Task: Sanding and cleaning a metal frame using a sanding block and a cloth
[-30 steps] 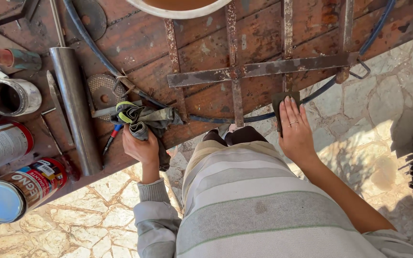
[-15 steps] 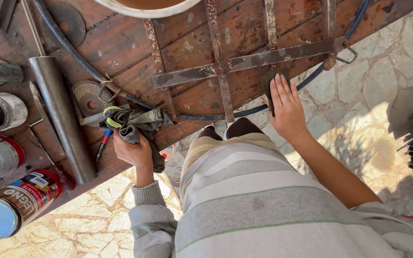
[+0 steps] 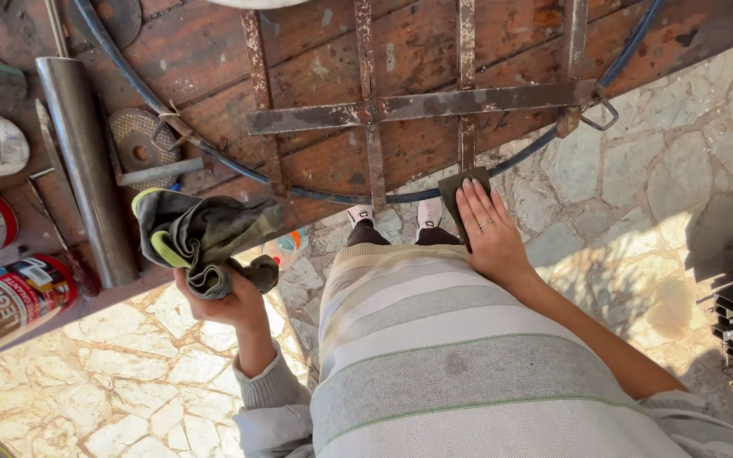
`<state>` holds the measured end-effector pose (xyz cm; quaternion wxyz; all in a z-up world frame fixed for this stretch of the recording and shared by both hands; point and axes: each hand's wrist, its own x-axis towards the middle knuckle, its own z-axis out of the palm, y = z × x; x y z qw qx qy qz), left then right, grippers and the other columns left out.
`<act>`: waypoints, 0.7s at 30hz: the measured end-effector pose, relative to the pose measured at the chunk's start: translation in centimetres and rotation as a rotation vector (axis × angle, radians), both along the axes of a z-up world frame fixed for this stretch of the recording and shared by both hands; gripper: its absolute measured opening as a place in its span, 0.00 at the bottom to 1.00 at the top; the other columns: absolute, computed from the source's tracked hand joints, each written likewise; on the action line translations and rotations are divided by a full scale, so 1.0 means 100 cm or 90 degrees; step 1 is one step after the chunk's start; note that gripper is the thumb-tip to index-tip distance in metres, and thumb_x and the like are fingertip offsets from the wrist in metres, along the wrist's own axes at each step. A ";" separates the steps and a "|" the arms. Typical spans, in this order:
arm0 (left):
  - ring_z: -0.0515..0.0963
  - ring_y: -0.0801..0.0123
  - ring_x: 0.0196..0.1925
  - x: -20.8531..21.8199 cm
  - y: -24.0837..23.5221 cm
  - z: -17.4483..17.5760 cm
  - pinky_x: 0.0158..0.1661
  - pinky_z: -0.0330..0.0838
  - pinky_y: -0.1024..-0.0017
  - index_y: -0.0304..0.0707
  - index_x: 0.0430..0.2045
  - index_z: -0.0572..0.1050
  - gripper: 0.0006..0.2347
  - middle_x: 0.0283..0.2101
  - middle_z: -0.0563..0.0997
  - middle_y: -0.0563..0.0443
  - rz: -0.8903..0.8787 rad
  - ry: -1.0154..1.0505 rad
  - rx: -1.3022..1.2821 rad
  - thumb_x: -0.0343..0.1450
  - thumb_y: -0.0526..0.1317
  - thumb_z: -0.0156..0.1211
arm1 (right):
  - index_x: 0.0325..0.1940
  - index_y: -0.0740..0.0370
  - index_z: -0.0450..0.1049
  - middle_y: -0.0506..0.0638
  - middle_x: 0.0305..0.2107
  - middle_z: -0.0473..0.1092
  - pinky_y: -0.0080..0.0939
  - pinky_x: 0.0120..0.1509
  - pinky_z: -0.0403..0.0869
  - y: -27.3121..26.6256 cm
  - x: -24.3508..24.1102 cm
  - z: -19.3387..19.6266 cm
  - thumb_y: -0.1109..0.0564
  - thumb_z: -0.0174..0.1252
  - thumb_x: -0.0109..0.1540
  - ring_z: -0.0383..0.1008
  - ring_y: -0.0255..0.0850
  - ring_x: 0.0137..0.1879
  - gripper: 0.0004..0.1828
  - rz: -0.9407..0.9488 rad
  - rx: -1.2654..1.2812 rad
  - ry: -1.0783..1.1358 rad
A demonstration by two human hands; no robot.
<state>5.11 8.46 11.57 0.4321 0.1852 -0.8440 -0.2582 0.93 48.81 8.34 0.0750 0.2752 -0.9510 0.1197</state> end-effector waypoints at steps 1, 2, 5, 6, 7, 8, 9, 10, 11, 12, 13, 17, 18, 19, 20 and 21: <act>0.83 0.41 0.34 0.011 0.012 -0.002 0.41 0.76 0.63 0.19 0.45 0.75 0.13 0.32 0.80 0.31 0.006 -0.007 -0.002 0.67 0.28 0.62 | 0.73 0.70 0.61 0.63 0.71 0.58 0.55 0.80 0.52 -0.003 -0.013 0.001 0.53 0.49 0.69 0.58 0.55 0.76 0.30 0.006 -0.002 -0.007; 0.84 0.44 0.33 0.020 0.025 -0.004 0.41 0.77 0.64 0.17 0.45 0.75 0.15 0.32 0.81 0.32 -0.002 0.005 0.013 0.65 0.28 0.60 | 0.73 0.71 0.62 0.64 0.71 0.58 0.54 0.80 0.52 -0.006 -0.027 0.002 0.54 0.49 0.70 0.57 0.55 0.76 0.29 0.002 -0.012 0.006; 0.84 0.47 0.31 0.019 0.081 0.009 0.40 0.78 0.63 0.18 0.43 0.78 0.18 0.31 0.82 0.37 0.003 0.014 0.000 0.59 0.29 0.59 | 0.72 0.72 0.62 0.64 0.70 0.59 0.54 0.80 0.51 -0.001 -0.045 0.017 0.55 0.49 0.71 0.58 0.55 0.76 0.27 0.020 -0.060 -0.013; 0.84 0.48 0.30 0.009 0.100 0.016 0.40 0.78 0.62 0.22 0.41 0.81 0.20 0.31 0.82 0.41 0.000 0.016 -0.022 0.55 0.31 0.61 | 0.72 0.73 0.63 0.65 0.70 0.59 0.54 0.80 0.51 0.002 -0.050 0.023 0.55 0.50 0.71 0.58 0.55 0.76 0.27 0.028 -0.093 -0.041; 0.84 0.48 0.30 -0.003 0.118 0.021 0.40 0.78 0.62 0.22 0.41 0.81 0.20 0.31 0.82 0.41 0.005 0.021 -0.028 0.55 0.31 0.61 | 0.72 0.73 0.63 0.65 0.70 0.59 0.54 0.80 0.51 0.018 -0.046 0.026 0.55 0.50 0.71 0.58 0.55 0.76 0.27 0.033 -0.098 -0.036; 0.84 0.44 0.38 -0.012 0.139 0.026 0.45 0.78 0.58 0.21 0.42 0.80 0.20 0.37 0.83 0.36 -0.078 0.020 -0.031 0.58 0.34 0.62 | 0.70 0.71 0.64 0.65 0.68 0.61 0.59 0.79 0.51 0.038 -0.038 0.031 0.55 0.48 0.71 0.58 0.58 0.74 0.25 0.010 -0.248 -0.229; 0.85 0.40 0.45 -0.020 0.161 0.030 0.50 0.78 0.54 0.19 0.43 0.79 0.20 0.44 0.84 0.32 -0.161 0.020 -0.034 0.61 0.37 0.62 | 0.69 0.69 0.65 0.65 0.66 0.63 0.64 0.78 0.50 0.058 -0.029 0.035 0.55 0.46 0.72 0.59 0.60 0.73 0.23 -0.013 -0.397 -0.424; 0.85 0.40 0.45 -0.025 0.180 0.026 0.50 0.78 0.54 0.19 0.43 0.79 0.20 0.44 0.84 0.32 -0.160 0.022 -0.033 0.61 0.37 0.62 | 0.69 0.69 0.65 0.65 0.66 0.63 0.64 0.78 0.50 0.079 -0.025 0.041 0.55 0.46 0.72 0.59 0.60 0.73 0.23 -0.012 -0.396 -0.421; 0.83 0.40 0.48 -0.029 0.199 0.022 0.51 0.77 0.54 0.20 0.47 0.77 0.20 0.47 0.82 0.32 -0.231 -0.019 -0.032 0.63 0.37 0.61 | 0.68 0.68 0.66 0.63 0.65 0.64 0.61 0.79 0.50 0.100 -0.020 0.047 0.54 0.45 0.72 0.58 0.58 0.73 0.23 -0.069 -0.419 -0.456; 0.82 0.41 0.52 -0.037 0.218 0.018 0.53 0.76 0.54 0.21 0.50 0.75 0.21 0.50 0.81 0.32 -0.300 -0.055 -0.032 0.64 0.37 0.60 | 0.68 0.67 0.67 0.60 0.65 0.65 0.59 0.80 0.51 0.121 -0.020 0.054 0.54 0.45 0.72 0.58 0.55 0.74 0.22 -0.123 -0.442 -0.485; 0.82 0.41 0.52 -0.045 0.236 0.017 0.53 0.76 0.54 0.21 0.50 0.75 0.21 0.50 0.81 0.32 -0.297 -0.046 -0.033 0.64 0.37 0.60 | 0.68 0.67 0.67 0.60 0.65 0.65 0.59 0.80 0.51 0.135 -0.020 0.062 0.54 0.45 0.72 0.58 0.55 0.74 0.22 -0.118 -0.440 -0.477; 0.79 0.48 0.59 -0.076 0.296 -0.011 0.60 0.72 0.60 0.21 0.53 0.73 0.24 0.54 0.79 0.34 -0.382 -0.069 -0.137 0.59 0.30 0.55 | 0.72 0.65 0.64 0.62 0.67 0.61 0.63 0.80 0.46 0.169 -0.022 0.096 0.52 0.41 0.75 0.51 0.60 0.76 0.23 -0.235 -0.440 -0.408; 0.77 0.50 0.63 -0.086 0.307 -0.024 0.65 0.69 0.60 0.20 0.55 0.72 0.29 0.56 0.78 0.33 -0.409 -0.094 -0.189 0.55 0.30 0.57 | 0.74 0.62 0.62 0.60 0.69 0.59 0.64 0.79 0.45 0.172 -0.025 0.106 0.50 0.39 0.76 0.48 0.60 0.76 0.25 -0.259 -0.431 -0.400; 0.77 0.50 0.63 -0.093 0.312 -0.041 0.65 0.69 0.60 0.20 0.55 0.72 0.29 0.56 0.78 0.33 -0.402 -0.086 -0.194 0.55 0.30 0.57 | 0.74 0.62 0.62 0.60 0.69 0.59 0.64 0.79 0.45 0.174 -0.024 0.110 0.50 0.39 0.76 0.48 0.60 0.76 0.25 -0.249 -0.433 -0.393; 0.76 0.51 0.63 -0.100 0.317 -0.057 0.66 0.67 0.61 0.23 0.56 0.71 0.31 0.56 0.78 0.34 -0.390 -0.142 -0.212 0.54 0.33 0.59 | 0.74 0.64 0.63 0.62 0.68 0.60 0.67 0.78 0.46 0.175 -0.023 0.115 0.51 0.38 0.76 0.47 0.62 0.76 0.24 -0.246 -0.439 -0.383; 0.75 0.52 0.64 -0.108 0.321 -0.074 0.68 0.65 0.62 0.26 0.57 0.71 0.33 0.56 0.78 0.36 -0.377 -0.197 -0.228 0.52 0.37 0.61 | 0.73 0.65 0.63 0.65 0.68 0.60 0.69 0.77 0.46 0.176 -0.022 0.119 0.52 0.38 0.77 0.47 0.65 0.75 0.24 -0.243 -0.445 -0.373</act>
